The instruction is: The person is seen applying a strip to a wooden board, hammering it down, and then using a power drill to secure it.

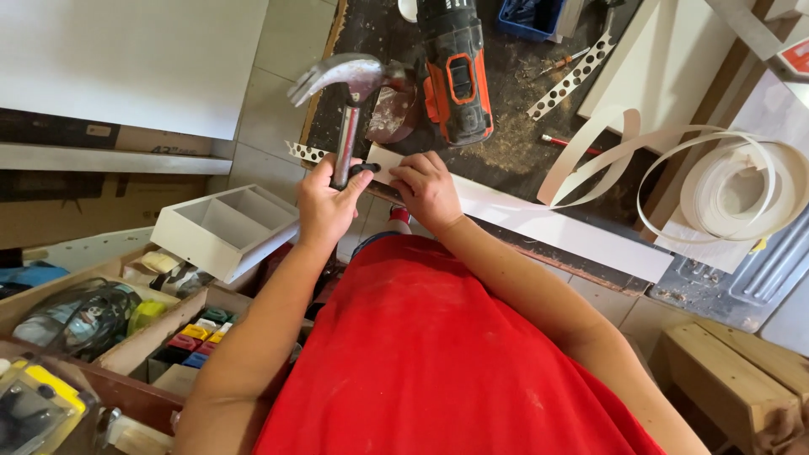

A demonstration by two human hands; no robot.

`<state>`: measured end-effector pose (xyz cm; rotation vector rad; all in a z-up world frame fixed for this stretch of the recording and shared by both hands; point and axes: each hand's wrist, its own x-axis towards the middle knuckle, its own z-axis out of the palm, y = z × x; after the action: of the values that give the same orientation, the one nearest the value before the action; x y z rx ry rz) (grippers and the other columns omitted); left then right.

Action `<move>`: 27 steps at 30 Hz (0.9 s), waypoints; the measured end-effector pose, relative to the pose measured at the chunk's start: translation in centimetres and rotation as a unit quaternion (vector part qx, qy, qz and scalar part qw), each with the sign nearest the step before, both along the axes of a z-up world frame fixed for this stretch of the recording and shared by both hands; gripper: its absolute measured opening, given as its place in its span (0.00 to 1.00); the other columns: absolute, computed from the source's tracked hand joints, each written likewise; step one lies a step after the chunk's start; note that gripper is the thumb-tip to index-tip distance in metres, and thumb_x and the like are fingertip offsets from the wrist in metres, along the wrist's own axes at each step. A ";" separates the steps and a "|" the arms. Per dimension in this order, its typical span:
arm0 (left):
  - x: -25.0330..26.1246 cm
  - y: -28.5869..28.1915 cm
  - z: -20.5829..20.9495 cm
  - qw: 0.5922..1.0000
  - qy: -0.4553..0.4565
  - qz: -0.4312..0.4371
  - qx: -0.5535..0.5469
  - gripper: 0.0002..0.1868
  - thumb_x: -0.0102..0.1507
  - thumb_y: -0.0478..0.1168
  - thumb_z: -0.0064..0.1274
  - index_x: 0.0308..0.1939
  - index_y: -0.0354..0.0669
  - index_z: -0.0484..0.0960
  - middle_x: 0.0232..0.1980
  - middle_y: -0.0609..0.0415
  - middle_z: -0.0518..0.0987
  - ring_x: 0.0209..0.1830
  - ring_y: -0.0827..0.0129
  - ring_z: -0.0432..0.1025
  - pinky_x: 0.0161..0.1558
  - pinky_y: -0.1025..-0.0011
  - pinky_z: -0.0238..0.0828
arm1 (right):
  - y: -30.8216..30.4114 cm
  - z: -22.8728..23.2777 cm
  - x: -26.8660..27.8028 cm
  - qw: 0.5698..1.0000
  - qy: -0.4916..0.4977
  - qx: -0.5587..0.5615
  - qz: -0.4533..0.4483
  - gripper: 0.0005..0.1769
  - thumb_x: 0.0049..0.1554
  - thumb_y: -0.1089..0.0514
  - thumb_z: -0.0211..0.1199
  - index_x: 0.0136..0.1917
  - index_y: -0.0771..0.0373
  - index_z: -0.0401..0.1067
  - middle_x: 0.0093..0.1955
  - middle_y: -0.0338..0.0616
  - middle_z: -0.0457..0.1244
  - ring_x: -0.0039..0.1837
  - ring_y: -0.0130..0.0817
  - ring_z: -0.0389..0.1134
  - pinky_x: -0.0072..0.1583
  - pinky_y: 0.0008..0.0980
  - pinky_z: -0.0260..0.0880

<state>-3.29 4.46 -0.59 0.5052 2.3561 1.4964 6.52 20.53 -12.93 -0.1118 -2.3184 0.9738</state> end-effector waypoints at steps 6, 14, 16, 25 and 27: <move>0.0 0.7 -0.2 0.999 0.037 -0.009 -0.004 0.13 0.62 0.43 0.72 0.42 0.40 0.88 0.13 0.53 0.74 0.12 0.66 0.75 0.16 0.72 0.68 | -0.9 0.9 -2.8 0.995 0.032 -0.073 0.055 0.18 0.63 0.51 0.69 0.63 0.61 0.78 0.53 0.48 0.69 0.53 0.52 0.72 0.57 0.45 0.76; -0.1 -0.2 -1.1 0.996 0.091 -0.014 -0.013 0.15 0.62 0.48 0.72 0.44 0.45 0.88 0.20 0.50 0.79 0.23 0.58 0.79 0.26 0.66 0.75 | -1.7 -1.9 -3.5 0.993 0.061 -0.068 0.079 0.12 0.63 0.56 0.65 0.57 0.64 0.79 0.45 0.53 0.69 0.49 0.54 0.73 0.53 0.46 0.77; 0.1 -1.6 -0.5 0.991 0.132 -0.026 -0.018 0.18 0.63 0.53 0.72 0.45 0.46 0.87 0.27 0.47 0.83 0.31 0.49 0.82 0.31 0.59 0.77 | -1.6 -2.1 -3.7 0.993 0.066 -0.065 0.066 0.12 0.63 0.56 0.65 0.57 0.64 0.79 0.44 0.51 0.69 0.49 0.53 0.73 0.53 0.45 0.77; 2.6 -12.5 10.2 0.892 0.279 -0.106 -0.339 0.21 0.72 0.63 0.51 0.39 0.53 0.80 0.27 0.52 0.80 0.30 0.55 0.81 0.36 0.62 0.78 | -1.3 -2.1 -3.7 0.990 0.074 -0.078 0.087 0.11 0.63 0.56 0.65 0.54 0.65 0.79 0.42 0.52 0.68 0.47 0.54 0.72 0.51 0.47 0.77; 3.8 -11.0 13.7 0.903 0.285 -0.073 -0.312 0.20 0.73 0.60 0.46 0.40 0.52 0.81 0.29 0.51 0.79 0.33 0.46 0.79 0.37 0.55 0.77 | -1.4 -1.9 -3.4 0.991 0.068 -0.081 0.083 0.11 0.61 0.58 0.67 0.56 0.63 0.80 0.43 0.50 0.68 0.47 0.52 0.73 0.51 0.46 0.78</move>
<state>0.54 -6.49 13.11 1.0083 2.9449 0.4835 3.09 19.13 -14.80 0.0819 -2.1473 1.2153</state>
